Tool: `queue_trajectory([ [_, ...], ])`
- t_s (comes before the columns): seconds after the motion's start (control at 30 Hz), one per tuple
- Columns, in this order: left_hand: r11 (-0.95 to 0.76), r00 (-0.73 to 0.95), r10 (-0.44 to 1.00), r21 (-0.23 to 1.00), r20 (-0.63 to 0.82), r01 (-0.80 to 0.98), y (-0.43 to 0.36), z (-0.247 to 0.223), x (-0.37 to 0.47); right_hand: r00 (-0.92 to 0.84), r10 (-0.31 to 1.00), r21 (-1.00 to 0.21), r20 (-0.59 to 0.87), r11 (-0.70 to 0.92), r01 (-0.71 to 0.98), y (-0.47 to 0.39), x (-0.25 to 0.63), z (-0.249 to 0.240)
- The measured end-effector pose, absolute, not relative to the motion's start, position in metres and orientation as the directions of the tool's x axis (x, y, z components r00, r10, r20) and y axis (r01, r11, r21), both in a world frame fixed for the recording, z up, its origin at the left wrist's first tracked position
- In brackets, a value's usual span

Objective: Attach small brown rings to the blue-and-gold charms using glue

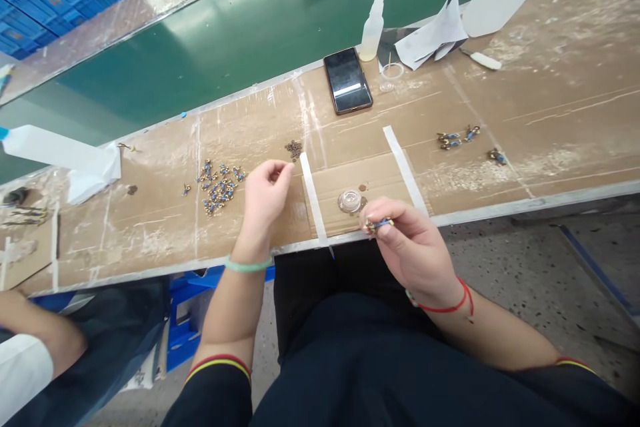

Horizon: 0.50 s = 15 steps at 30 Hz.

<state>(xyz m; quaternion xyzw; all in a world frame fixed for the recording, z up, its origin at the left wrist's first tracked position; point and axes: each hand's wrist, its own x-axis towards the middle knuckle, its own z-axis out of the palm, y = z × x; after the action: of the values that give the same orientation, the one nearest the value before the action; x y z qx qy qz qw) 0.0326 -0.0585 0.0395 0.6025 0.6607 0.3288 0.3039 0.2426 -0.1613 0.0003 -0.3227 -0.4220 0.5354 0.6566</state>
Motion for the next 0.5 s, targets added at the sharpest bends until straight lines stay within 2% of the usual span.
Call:
queue_trajectory([
  [0.1, 0.079, -0.086, 0.996, 0.543, -0.012, 0.836, -0.022, 0.038, 0.03, 0.125, 0.976, -0.848, 0.177, 0.216, -0.483, -0.157, 0.245, 0.005],
  [0.2, 0.079, -0.066, 0.997, 0.372, -0.048, 0.925, -0.009, 0.035, 0.034, 0.157, 0.969, -0.839, 0.191, 0.244, -0.487, -0.155, 0.246, 0.01],
  [0.37, 0.079, -0.073, 0.997, 0.288, -0.03, 0.954, -0.007, 0.03, 0.044, 0.148, 0.968, -0.843, 0.204, 0.25, -0.476, -0.155, 0.248, 0.012],
  [0.5, 0.094, -0.082, 0.995, 0.319, -0.05, 0.943, -0.003, 0.032, 0.045, 0.126, 0.966, -0.846, 0.228, 0.26, -0.466, -0.157, 0.252, 0.01],
])
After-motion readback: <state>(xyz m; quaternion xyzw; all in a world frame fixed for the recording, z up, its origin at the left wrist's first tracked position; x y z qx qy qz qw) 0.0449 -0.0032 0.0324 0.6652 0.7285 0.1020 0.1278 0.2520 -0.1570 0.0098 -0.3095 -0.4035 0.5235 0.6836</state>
